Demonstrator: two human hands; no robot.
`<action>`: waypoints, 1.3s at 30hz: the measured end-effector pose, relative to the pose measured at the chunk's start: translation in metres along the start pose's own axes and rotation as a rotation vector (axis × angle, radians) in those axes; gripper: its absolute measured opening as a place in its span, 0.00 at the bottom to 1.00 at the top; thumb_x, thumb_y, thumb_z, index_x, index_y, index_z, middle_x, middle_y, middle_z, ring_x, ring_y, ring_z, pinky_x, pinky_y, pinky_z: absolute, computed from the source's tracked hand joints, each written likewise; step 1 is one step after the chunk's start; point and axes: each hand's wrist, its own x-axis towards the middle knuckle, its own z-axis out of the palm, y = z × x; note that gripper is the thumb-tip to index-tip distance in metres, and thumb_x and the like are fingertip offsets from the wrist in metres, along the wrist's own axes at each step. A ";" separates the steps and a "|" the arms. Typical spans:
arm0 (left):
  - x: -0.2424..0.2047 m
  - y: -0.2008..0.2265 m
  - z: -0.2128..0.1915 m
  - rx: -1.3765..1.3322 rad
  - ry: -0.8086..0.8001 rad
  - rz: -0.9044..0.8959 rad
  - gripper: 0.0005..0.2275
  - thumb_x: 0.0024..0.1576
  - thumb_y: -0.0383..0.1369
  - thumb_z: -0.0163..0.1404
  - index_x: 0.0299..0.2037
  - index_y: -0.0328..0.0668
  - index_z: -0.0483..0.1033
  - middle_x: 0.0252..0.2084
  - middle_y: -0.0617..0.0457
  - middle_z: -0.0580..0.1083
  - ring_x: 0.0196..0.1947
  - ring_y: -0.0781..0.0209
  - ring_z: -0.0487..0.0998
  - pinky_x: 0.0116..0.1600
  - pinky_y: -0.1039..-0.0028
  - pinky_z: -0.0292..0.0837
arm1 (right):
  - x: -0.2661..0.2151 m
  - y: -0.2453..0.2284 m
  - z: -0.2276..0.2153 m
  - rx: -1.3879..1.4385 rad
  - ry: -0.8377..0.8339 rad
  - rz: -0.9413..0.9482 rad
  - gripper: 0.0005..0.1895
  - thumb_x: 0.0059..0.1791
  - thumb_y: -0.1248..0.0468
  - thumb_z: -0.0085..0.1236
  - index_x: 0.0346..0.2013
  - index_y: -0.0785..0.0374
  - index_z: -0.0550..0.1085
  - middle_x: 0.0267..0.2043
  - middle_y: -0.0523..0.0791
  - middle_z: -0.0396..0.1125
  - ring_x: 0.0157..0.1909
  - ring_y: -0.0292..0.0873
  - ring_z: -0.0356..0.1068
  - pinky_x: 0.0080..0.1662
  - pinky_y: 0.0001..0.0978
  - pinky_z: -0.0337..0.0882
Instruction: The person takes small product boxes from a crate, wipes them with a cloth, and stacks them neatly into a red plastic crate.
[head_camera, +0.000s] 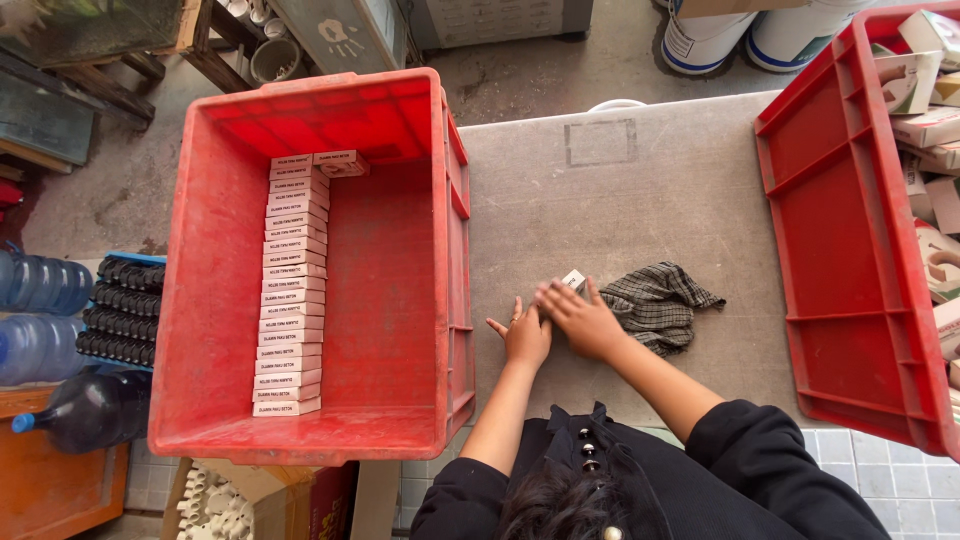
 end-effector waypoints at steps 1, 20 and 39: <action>-0.002 0.003 -0.004 0.000 -0.001 0.000 0.19 0.60 0.41 0.40 0.60 0.50 0.66 0.61 0.54 0.70 0.72 0.58 0.53 0.63 0.26 0.22 | 0.001 0.011 0.006 0.001 0.000 0.001 0.50 0.34 0.71 0.46 0.72 0.51 0.49 0.74 0.39 0.45 0.76 0.44 0.37 0.66 0.66 0.33; -0.004 0.005 -0.013 0.084 -0.006 0.110 0.41 0.52 0.39 0.54 0.72 0.40 0.40 0.66 0.46 0.63 0.73 0.51 0.49 0.64 0.26 0.28 | -0.004 0.008 0.071 0.275 0.326 0.005 0.36 0.40 0.58 0.51 0.63 0.57 0.61 0.67 0.48 0.54 0.72 0.48 0.47 0.66 0.54 0.45; 0.013 -0.019 0.011 -0.224 0.088 0.233 0.50 0.41 0.32 0.61 0.71 0.28 0.36 0.64 0.39 0.64 0.64 0.45 0.64 0.70 0.53 0.51 | -0.061 0.046 0.052 0.003 0.071 -0.080 0.43 0.39 0.57 0.49 0.69 0.47 0.51 0.76 0.37 0.39 0.75 0.38 0.37 0.67 0.55 0.40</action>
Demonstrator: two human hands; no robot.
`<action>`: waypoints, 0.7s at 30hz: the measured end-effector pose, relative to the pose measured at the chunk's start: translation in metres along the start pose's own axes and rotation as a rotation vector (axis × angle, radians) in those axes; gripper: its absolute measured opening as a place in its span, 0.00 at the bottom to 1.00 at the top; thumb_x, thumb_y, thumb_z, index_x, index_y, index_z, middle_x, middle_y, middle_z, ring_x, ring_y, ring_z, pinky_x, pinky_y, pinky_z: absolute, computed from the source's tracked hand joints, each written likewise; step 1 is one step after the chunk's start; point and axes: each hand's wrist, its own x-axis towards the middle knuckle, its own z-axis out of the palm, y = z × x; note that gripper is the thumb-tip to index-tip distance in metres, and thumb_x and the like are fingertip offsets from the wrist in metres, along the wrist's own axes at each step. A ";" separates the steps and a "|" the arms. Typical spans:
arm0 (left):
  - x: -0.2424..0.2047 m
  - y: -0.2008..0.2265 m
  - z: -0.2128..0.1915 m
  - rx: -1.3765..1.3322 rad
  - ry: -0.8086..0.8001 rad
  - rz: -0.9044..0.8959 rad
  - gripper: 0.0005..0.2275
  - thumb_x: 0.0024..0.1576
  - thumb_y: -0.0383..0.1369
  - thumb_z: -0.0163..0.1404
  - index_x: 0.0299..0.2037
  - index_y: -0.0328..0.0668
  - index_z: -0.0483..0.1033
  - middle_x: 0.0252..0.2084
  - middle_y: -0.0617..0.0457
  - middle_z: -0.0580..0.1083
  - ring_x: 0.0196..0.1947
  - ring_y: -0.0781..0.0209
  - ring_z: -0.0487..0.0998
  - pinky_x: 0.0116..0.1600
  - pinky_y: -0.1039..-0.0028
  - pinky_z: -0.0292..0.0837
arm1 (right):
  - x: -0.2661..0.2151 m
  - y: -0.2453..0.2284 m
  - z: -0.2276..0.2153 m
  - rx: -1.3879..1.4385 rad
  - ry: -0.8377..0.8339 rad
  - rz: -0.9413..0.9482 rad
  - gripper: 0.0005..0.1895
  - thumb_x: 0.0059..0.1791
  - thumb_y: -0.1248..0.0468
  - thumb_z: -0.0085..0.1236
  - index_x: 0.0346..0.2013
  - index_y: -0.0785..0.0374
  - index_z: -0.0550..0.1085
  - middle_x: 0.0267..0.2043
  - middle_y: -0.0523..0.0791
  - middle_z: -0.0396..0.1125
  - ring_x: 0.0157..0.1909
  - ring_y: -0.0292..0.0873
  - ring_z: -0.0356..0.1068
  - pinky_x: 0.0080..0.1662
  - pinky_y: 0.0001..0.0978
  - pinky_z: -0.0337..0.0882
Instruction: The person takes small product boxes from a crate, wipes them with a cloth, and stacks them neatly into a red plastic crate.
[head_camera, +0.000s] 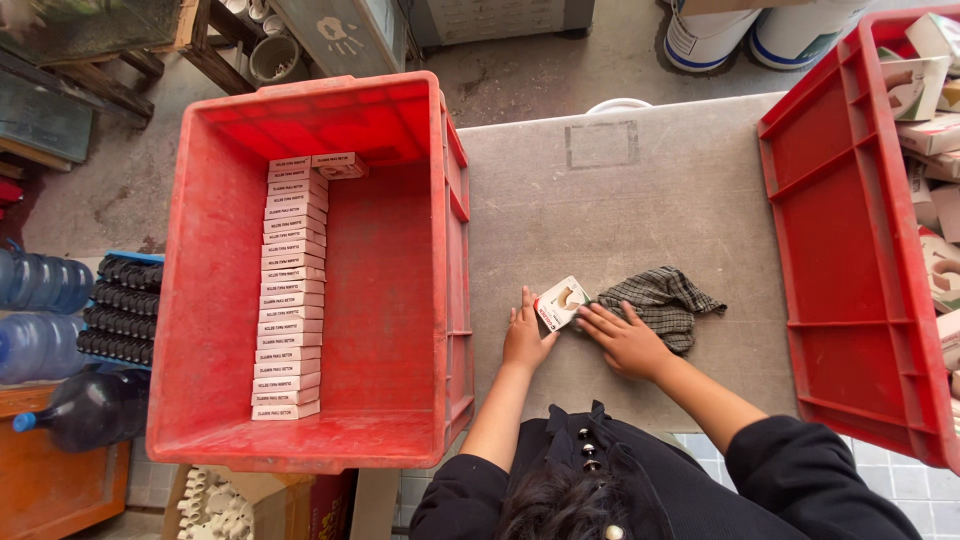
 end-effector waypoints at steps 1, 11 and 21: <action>0.001 0.002 0.001 -0.004 0.003 -0.001 0.50 0.41 0.32 0.61 0.71 0.28 0.36 0.64 0.39 0.64 0.64 0.45 0.64 0.70 0.53 0.51 | -0.008 0.004 0.008 -0.004 -0.002 -0.003 0.43 0.39 0.57 0.49 0.69 0.47 0.51 0.76 0.37 0.39 0.75 0.38 0.37 0.67 0.55 0.40; -0.016 -0.001 -0.011 -0.118 -0.127 0.005 0.47 0.36 0.35 0.61 0.69 0.34 0.50 0.58 0.41 0.69 0.62 0.43 0.67 0.70 0.57 0.56 | 0.001 0.002 0.039 0.588 0.659 0.586 0.23 0.37 0.72 0.47 0.38 0.45 0.79 0.41 0.35 0.70 0.50 0.39 0.70 0.54 0.31 0.68; -0.039 -0.020 0.004 -0.292 -0.011 0.148 0.35 0.36 0.29 0.63 0.60 0.41 0.68 0.57 0.44 0.69 0.60 0.45 0.68 0.65 0.61 0.63 | 0.014 -0.013 0.044 1.216 0.234 0.678 0.32 0.38 0.76 0.43 0.54 0.53 0.75 0.57 0.48 0.69 0.63 0.54 0.62 0.64 0.47 0.60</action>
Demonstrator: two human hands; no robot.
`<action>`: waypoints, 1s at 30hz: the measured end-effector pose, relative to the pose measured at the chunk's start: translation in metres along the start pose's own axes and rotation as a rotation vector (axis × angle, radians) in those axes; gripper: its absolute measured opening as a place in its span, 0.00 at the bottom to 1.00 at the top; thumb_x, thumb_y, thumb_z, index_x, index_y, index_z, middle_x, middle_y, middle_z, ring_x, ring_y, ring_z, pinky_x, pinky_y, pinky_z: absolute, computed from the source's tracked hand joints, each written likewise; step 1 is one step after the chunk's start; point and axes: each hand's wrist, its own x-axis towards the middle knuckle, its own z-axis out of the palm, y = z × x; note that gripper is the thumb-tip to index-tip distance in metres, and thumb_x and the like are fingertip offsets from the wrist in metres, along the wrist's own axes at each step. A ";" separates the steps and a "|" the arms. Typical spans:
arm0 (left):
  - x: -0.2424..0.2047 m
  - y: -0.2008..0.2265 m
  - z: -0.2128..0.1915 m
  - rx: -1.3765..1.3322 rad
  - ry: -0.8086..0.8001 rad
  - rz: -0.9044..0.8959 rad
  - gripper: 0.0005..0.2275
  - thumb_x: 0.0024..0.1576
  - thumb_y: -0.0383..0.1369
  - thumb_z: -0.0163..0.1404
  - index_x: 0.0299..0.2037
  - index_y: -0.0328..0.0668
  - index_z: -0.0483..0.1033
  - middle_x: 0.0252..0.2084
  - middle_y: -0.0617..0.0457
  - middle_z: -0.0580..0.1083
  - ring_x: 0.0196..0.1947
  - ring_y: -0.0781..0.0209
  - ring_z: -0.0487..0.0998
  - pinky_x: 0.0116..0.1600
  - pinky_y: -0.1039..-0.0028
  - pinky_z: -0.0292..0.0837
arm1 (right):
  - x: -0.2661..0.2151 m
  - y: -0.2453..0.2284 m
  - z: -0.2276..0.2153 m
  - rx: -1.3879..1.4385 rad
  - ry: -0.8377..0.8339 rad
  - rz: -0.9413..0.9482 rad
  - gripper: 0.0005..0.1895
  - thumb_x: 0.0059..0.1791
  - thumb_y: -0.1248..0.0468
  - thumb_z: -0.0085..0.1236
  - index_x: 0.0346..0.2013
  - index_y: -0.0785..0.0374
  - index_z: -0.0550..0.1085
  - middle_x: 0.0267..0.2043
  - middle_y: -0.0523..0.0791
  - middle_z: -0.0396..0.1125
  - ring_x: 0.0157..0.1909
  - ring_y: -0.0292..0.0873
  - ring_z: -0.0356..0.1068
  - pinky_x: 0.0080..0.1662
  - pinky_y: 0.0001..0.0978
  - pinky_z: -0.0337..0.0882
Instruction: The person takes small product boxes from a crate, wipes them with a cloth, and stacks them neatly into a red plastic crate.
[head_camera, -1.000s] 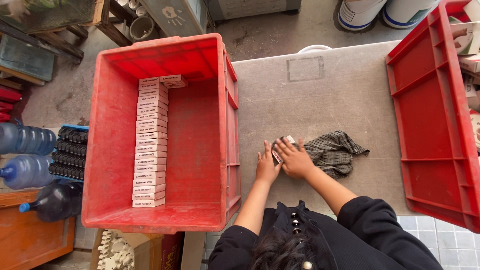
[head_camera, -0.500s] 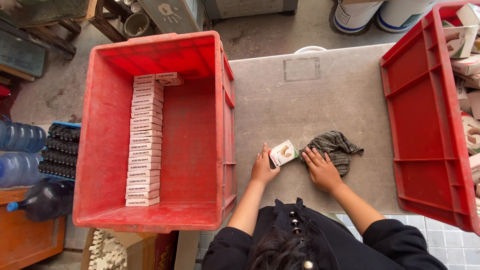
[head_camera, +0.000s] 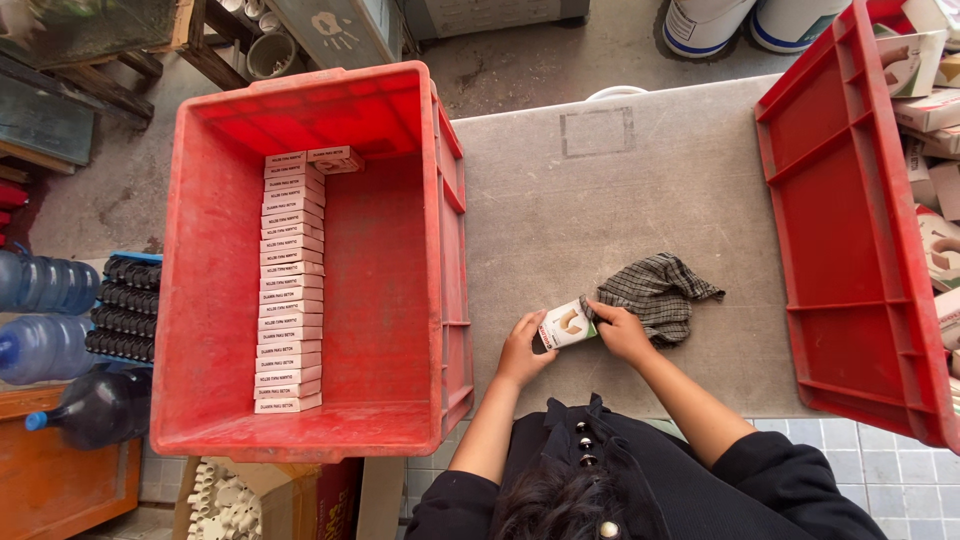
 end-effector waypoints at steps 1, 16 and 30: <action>-0.001 0.000 0.001 -0.002 0.001 0.000 0.35 0.36 0.29 0.63 0.60 0.41 0.68 0.57 0.44 0.69 0.60 0.45 0.68 0.65 0.61 0.63 | -0.008 0.002 -0.003 -0.002 -0.001 0.000 0.32 0.38 0.76 0.43 0.54 0.53 0.75 0.57 0.48 0.69 0.63 0.54 0.62 0.64 0.47 0.60; -0.002 -0.012 0.015 0.202 -0.076 0.011 0.35 0.41 0.32 0.59 0.63 0.42 0.64 0.62 0.47 0.64 0.64 0.48 0.64 0.70 0.61 0.55 | 0.036 0.022 0.006 -0.249 -0.083 0.055 0.24 0.47 0.66 0.41 0.55 0.48 0.74 0.59 0.40 0.68 0.63 0.48 0.63 0.65 0.42 0.60; -0.006 -0.004 0.019 0.135 -0.011 -0.105 0.41 0.39 0.33 0.62 0.67 0.45 0.59 0.64 0.45 0.63 0.66 0.46 0.62 0.71 0.55 0.52 | -0.007 0.035 -0.028 -0.389 0.144 -0.084 0.11 0.45 0.59 0.55 0.40 0.50 0.80 0.42 0.43 0.71 0.51 0.46 0.70 0.53 0.39 0.70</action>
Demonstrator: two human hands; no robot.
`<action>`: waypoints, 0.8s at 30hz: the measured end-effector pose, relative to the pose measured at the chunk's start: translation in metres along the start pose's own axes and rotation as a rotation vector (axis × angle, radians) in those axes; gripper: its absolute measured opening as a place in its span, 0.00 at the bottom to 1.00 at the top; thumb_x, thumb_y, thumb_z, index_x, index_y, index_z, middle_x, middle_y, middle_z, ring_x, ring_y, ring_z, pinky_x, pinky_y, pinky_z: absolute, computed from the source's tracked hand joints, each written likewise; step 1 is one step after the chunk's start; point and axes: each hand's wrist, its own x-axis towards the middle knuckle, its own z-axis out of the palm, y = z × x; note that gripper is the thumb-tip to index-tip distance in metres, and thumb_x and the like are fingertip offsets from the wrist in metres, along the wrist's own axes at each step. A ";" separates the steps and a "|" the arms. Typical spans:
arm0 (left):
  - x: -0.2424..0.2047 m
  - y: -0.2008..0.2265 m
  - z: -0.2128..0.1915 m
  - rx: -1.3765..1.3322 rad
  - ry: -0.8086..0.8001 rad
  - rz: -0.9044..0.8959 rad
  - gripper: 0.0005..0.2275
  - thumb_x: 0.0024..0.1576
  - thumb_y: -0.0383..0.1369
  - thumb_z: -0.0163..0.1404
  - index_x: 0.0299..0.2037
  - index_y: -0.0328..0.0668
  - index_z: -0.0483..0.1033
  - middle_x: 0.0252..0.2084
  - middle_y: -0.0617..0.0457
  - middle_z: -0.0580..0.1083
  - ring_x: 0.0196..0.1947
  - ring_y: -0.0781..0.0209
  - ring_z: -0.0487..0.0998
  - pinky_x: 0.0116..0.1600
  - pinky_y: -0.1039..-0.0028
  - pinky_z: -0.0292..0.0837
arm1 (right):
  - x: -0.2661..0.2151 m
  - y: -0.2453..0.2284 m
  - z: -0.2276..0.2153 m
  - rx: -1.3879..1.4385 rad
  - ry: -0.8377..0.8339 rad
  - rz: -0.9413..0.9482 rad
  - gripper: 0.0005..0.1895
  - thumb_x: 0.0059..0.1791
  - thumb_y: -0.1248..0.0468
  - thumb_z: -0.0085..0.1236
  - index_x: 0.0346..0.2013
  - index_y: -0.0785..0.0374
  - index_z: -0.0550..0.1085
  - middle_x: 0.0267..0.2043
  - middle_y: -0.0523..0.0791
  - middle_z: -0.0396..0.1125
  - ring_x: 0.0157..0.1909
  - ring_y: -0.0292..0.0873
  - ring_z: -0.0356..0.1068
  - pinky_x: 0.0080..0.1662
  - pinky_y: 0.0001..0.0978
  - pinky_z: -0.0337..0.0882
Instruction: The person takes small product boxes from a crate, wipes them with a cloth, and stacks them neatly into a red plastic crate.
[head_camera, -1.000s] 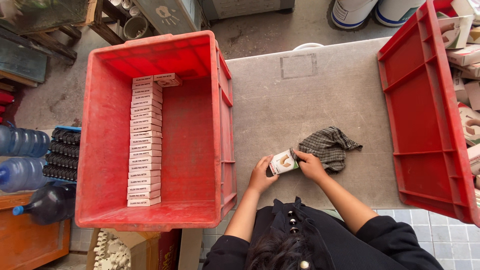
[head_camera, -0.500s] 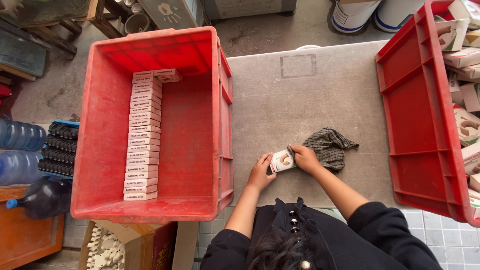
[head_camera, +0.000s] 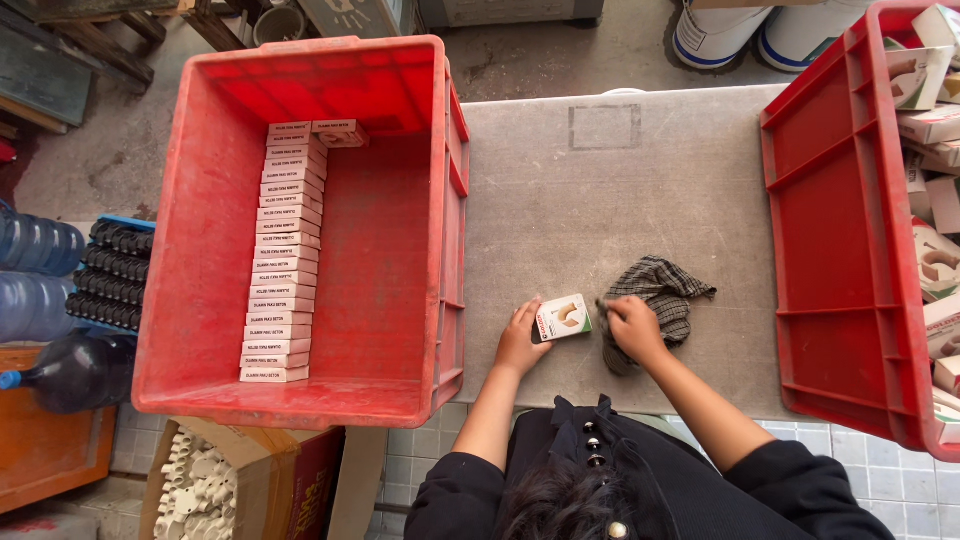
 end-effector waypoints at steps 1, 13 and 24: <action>-0.001 0.000 0.002 -0.002 -0.002 -0.002 0.41 0.39 0.33 0.62 0.67 0.45 0.59 0.64 0.45 0.63 0.66 0.46 0.62 0.71 0.55 0.52 | 0.002 -0.018 -0.001 -0.001 -0.002 0.002 0.11 0.45 0.59 0.55 0.40 0.50 0.80 0.42 0.43 0.71 0.51 0.46 0.70 0.53 0.39 0.70; -0.008 0.010 0.002 0.057 0.046 0.001 0.41 0.39 0.33 0.61 0.67 0.44 0.58 0.64 0.45 0.63 0.66 0.48 0.62 0.69 0.51 0.53 | -0.040 -0.068 0.000 -0.568 -0.045 -0.981 0.40 0.38 0.57 0.45 0.67 0.57 0.57 0.72 0.46 0.49 0.73 0.42 0.45 0.69 0.47 0.32; -0.011 0.027 -0.004 0.055 0.083 -0.033 0.38 0.39 0.31 0.59 0.65 0.43 0.60 0.61 0.44 0.66 0.64 0.47 0.64 0.69 0.51 0.54 | -0.013 -0.101 0.002 -0.666 -0.366 -0.533 0.36 0.52 0.35 0.26 0.72 0.42 0.46 0.75 0.36 0.40 0.76 0.38 0.35 0.68 0.53 0.31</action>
